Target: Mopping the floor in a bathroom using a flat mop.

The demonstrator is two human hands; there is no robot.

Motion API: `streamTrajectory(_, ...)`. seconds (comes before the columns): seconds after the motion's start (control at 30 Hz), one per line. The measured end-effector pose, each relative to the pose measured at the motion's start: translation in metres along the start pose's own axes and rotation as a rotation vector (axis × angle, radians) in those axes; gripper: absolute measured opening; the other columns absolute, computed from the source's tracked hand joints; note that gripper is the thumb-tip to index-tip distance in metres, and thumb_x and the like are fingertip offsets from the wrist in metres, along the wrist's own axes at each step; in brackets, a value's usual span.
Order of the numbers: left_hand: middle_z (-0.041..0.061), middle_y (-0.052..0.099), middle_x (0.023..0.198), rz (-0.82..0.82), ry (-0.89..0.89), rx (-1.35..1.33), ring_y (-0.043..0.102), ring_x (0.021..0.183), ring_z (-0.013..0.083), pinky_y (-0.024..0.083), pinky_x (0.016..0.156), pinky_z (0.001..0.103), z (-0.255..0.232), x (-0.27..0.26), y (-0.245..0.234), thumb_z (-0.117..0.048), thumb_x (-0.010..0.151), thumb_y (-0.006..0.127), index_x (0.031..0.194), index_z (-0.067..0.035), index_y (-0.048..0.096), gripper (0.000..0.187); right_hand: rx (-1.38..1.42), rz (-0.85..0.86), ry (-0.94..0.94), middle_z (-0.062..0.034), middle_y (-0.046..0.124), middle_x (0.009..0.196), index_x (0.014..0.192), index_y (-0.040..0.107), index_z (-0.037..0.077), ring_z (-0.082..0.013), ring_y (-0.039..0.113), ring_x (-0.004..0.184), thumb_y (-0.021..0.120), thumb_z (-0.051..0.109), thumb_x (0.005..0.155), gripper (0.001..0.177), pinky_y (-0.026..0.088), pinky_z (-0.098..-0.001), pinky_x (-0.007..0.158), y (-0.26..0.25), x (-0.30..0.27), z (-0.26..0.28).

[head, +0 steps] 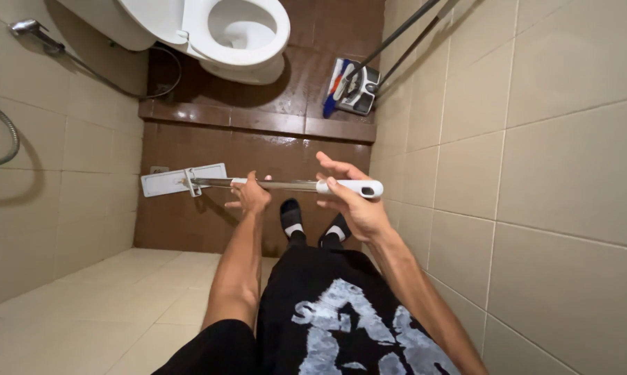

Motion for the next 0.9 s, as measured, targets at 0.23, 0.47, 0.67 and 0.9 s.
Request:
streamTrajectory(0.23,0.037,0.038,0.146,0.036,-0.006,0.008,0.033,0.144,0.0518,-0.005,0.108,0.087,-0.039,-0.026,-0.003,-0.038,0.077,0.071,0.142,-0.030,0.054,0.068,-0.032,0.041,-0.110,-0.0132,0.050,0.158,0.129,0.063,0.006,-0.0339,0.056,0.137,0.064,0.006,0.097,0.032,0.050,-0.0477,0.108,-0.001,-0.012,0.040)
streamTrajectory(0.47,0.039,0.034,0.151,-0.059,0.058,-0.061,0.023,0.148,0.0601,-0.008,0.109,0.086,-0.075,-0.071,-0.005,-0.054,0.099,0.055,0.142,-0.020,0.056,0.054,-0.093,0.039,-0.267,-0.0158,0.045,0.163,0.132,0.062,0.001,-0.0354,0.047,0.148,0.065,-0.002,0.094,0.038,0.041,-0.0446,0.120,-0.007,-0.032,0.069)
streamTrajectory(0.67,0.037,0.012,0.161,-0.162,0.230,0.015,0.004,0.148,0.0621,-0.008,0.102,0.087,-0.096,-0.085,0.014,-0.047,0.100,0.053,0.144,-0.014,0.050,0.055,-0.157,0.025,-0.381,-0.0157,0.035,0.170,0.135,0.061,0.002,-0.0312,0.039,0.155,0.066,-0.006,0.089,0.047,0.040,-0.0408,0.116,-0.016,-0.051,0.094)
streamTrajectory(0.9,0.032,0.010,0.165,-0.100,0.399,-0.012,0.002,0.151,0.0562,-0.005,0.105,0.086,-0.124,-0.105,0.030,-0.034,0.098,0.058,0.144,-0.011,0.047,0.052,-0.183,-0.049,-0.417,-0.0124,0.032,0.172,0.135,0.062,0.007,-0.0299,0.042,0.153,0.067,-0.007,0.087,0.051,0.036,-0.0452,0.118,-0.025,-0.075,0.120)
Point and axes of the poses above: each hand's wrist, its own x-axis towards the middle knuckle, its own y-axis out of the palm, z = x × y, the point moved 2 cm from there along x, towards the middle knuckle
